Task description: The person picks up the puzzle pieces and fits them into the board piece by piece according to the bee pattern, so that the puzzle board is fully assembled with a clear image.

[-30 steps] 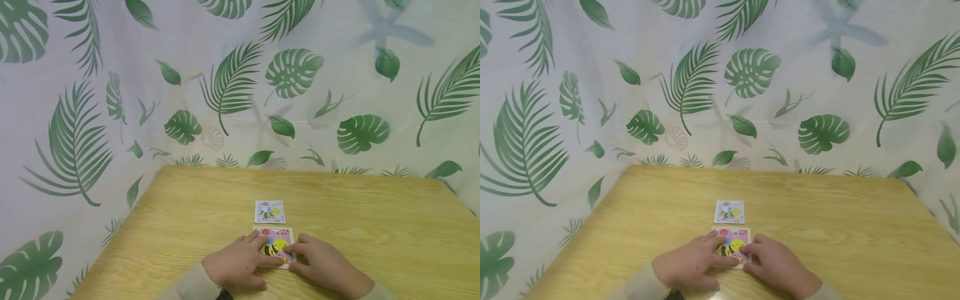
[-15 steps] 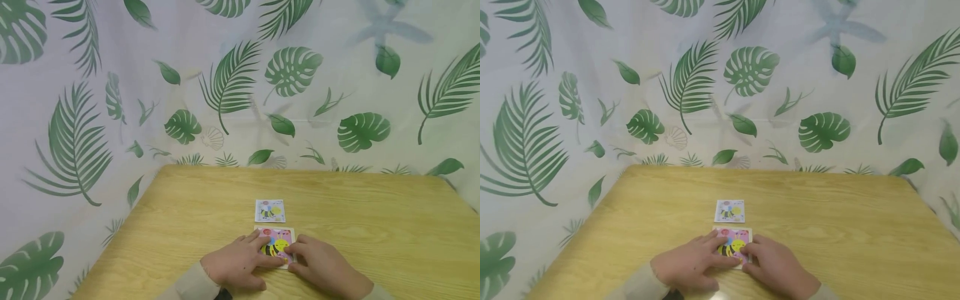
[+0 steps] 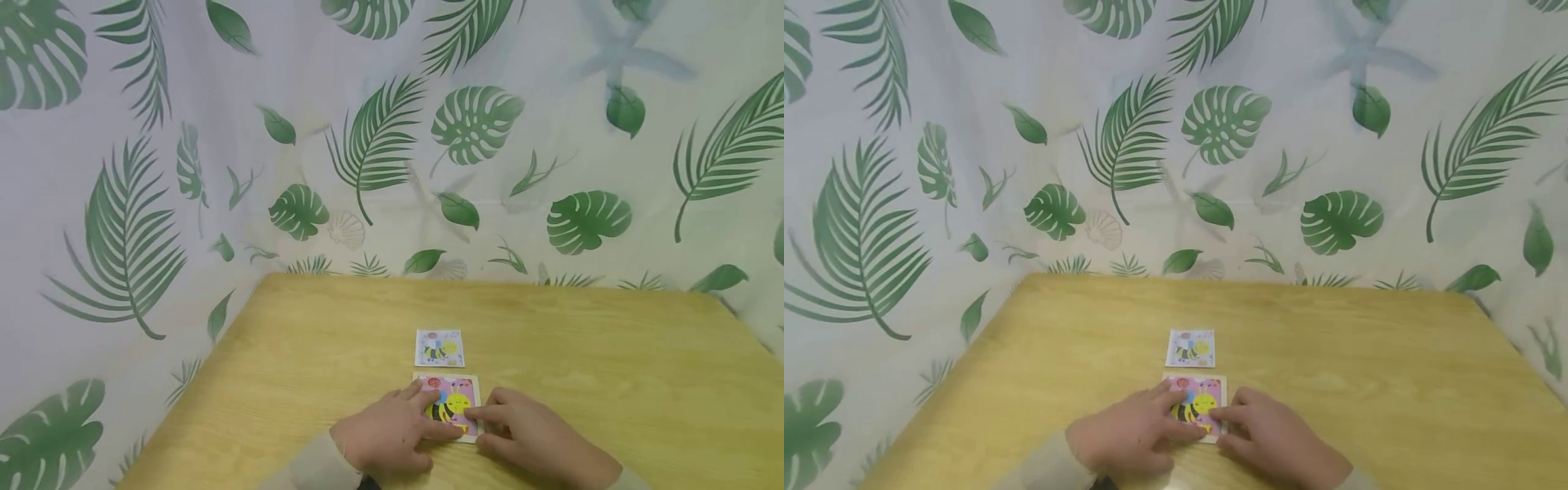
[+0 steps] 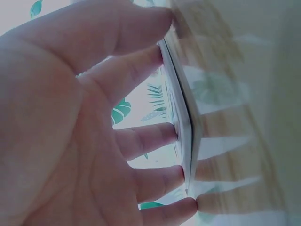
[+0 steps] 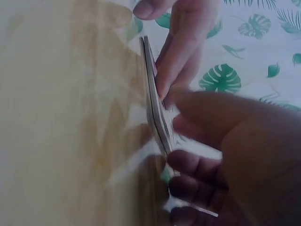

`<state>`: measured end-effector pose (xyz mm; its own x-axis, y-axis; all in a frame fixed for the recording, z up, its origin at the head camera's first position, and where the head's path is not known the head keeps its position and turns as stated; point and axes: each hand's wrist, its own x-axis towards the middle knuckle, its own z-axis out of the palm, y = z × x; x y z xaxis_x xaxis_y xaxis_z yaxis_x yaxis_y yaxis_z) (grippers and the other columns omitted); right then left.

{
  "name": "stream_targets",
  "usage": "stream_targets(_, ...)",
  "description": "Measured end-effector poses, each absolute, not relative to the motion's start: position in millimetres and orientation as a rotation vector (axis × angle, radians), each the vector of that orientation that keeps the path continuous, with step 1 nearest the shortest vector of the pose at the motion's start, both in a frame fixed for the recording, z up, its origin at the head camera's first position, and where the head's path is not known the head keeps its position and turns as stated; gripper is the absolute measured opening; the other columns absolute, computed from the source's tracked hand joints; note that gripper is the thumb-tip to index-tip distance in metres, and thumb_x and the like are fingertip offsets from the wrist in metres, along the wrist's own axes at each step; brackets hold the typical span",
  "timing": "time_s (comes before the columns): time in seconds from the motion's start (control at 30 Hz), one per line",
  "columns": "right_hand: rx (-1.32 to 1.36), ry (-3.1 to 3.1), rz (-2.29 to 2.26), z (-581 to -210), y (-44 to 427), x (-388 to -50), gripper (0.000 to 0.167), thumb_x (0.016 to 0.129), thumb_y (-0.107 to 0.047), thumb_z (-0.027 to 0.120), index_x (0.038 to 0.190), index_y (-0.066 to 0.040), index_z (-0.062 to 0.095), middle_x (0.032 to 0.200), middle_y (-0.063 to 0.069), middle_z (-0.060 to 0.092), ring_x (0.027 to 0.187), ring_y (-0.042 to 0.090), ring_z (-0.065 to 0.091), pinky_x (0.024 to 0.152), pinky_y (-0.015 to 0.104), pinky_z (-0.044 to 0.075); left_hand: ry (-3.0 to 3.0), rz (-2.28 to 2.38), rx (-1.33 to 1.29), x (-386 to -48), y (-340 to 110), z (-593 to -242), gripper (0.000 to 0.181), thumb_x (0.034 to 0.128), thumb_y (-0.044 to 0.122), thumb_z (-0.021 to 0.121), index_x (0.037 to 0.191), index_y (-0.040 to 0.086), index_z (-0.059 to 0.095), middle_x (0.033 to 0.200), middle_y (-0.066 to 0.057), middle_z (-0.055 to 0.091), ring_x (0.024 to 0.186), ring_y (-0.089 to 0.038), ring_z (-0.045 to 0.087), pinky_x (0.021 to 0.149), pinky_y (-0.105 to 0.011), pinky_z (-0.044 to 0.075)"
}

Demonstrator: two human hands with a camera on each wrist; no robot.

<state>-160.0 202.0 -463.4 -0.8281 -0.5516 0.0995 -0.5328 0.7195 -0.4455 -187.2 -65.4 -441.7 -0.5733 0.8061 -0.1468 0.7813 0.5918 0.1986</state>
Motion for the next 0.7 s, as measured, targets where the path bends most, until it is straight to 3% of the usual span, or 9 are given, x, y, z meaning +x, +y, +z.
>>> stream_targets(0.27, -0.858, 2.725, -0.679, -463, 212, -160, 0.034, 0.099, -0.045, 0.062, 0.133, -0.041, 0.067, 0.085, -0.015, 0.045, 0.071, 0.003, 0.044, 0.058, 0.023, 0.04, 2.627, 0.114, 1.348, -185, -66, -445, 0.06, 0.0926, 0.035, 0.066, 0.147, 0.052, 0.047, 0.159, -0.005, 0.036, 0.148, -0.037, 0.027, 0.112, -0.051, 0.037)
stream_targets(0.4, -0.816, 2.705, -0.756, -466, 214, -163, 0.038, 0.098, -0.043, 0.064, 0.135, -0.036, 0.066, 0.083, -0.014, 0.047, 0.072, 0.003, 0.046, 0.059, 0.024, 0.041, 2.581, 0.154, 1.333, -187, -67, -445, 0.06, 0.0941, 0.039, 0.066, 0.148, 0.052, 0.045, 0.161, -0.003, 0.034, 0.149, -0.036, 0.024, 0.114, -0.051, 0.035)
stream_targets(0.57, -0.709, 2.705, -0.834, -468, 213, -166, 0.058, 0.095, -0.046, 0.068, 0.147, -0.024, 0.055, 0.074, -0.012, 0.048, 0.064, 0.004, 0.045, 0.055, 0.025, 0.039, 2.59, 0.122, 1.407, -190, -68, -444, 0.059, 0.0977, 0.039, 0.064, 0.152, 0.048, 0.042, 0.16, -0.002, 0.035, 0.148, -0.034, 0.028, 0.112, -0.046, 0.038)
stream_targets(0.7, -0.674, 2.733, -0.832, -467, 206, -169, 0.066, 0.092, -0.049, 0.07, 0.149, -0.019, 0.054, 0.068, -0.012, 0.047, 0.057, 0.004, 0.041, 0.051, 0.024, 0.035, 2.599, 0.107, 1.441, -190, -70, -443, 0.057, 0.0986, 0.037, 0.064, 0.151, 0.048, 0.044, 0.158, -0.003, 0.037, 0.146, -0.035, 0.032, 0.111, -0.047, 0.04)
